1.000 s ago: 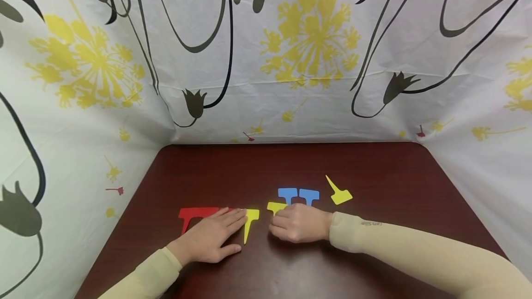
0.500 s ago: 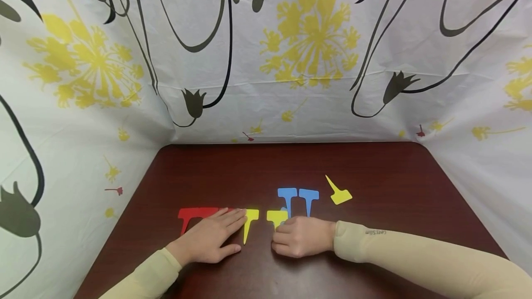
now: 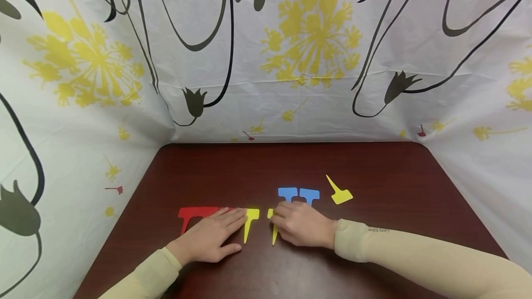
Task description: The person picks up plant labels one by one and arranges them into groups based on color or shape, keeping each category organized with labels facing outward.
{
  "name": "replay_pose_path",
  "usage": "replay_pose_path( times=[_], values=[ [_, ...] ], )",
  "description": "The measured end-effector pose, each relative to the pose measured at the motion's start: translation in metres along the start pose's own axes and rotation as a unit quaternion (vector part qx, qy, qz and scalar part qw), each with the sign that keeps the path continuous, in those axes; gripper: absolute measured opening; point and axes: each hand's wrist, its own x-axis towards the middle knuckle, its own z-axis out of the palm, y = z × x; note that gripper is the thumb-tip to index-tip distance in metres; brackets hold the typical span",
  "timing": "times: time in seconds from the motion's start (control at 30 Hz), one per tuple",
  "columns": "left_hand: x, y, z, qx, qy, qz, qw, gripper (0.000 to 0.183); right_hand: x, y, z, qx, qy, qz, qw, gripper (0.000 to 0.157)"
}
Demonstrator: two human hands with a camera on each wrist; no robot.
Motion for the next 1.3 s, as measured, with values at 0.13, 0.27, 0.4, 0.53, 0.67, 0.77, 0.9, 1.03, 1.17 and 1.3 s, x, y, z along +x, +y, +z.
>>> replay_pose_path(
  times=[0.13, 0.27, 0.4, 0.53, 0.67, 0.77, 0.9, 1.03, 1.17, 1.3],
  values=[
    [0.000, 0.000, 0.000, -0.004, -0.003, -0.004, 1.0000, 0.070, 0.000, -0.001, 0.003, 0.002, -0.020, 0.002, 1.000, 0.027],
    [0.000, 0.000, 0.001, -0.006, -0.002, -0.007, 1.0000, 0.070, 0.003, -0.003, 0.004, 0.007, -0.033, 0.003, 0.999, 0.029],
    [0.000, 0.000, 0.002, -0.004, -0.003, -0.008, 1.0000, 0.070, 0.006, -0.003, 0.006, 0.008, -0.041, 0.001, 0.999, 0.031],
    [0.000, 0.000, 0.001, -0.002, -0.002, -0.007, 1.0000, 0.070, 0.008, -0.004, 0.007, 0.009, -0.048, 0.000, 0.999, 0.033],
    [0.000, -0.001, 0.002, 0.002, -0.004, -0.008, 1.0000, 0.070, 0.009, -0.004, 0.007, 0.010, -0.051, -0.003, 0.999, 0.035],
    [0.000, -0.001, 0.003, 0.009, -0.003, -0.007, 0.9999, 0.070, 0.009, -0.003, 0.005, 0.014, -0.050, -0.001, 0.999, 0.035],
    [-0.001, -0.002, 0.005, 0.019, 0.010, 0.001, 0.9998, 0.070, 0.005, 0.000, 0.002, 0.018, -0.042, 0.010, 0.999, 0.031],
    [-0.002, -0.002, 0.004, 0.022, 0.027, 0.006, 0.9994, 0.070, -0.003, 0.001, -0.001, 0.009, -0.035, 0.003, 0.999, 0.024],
    [0.002, 0.000, 0.000, 0.020, 0.040, 0.005, 0.9990, 0.070, -0.013, 0.000, -0.003, -0.004, -0.031, -0.012, 0.999, 0.024],
    [0.014, 0.008, -0.002, 0.015, 0.033, 0.009, 0.9993, 0.070, -0.019, 0.000, -0.005, -0.010, -0.025, -0.018, 0.999, 0.030]
  ],
)
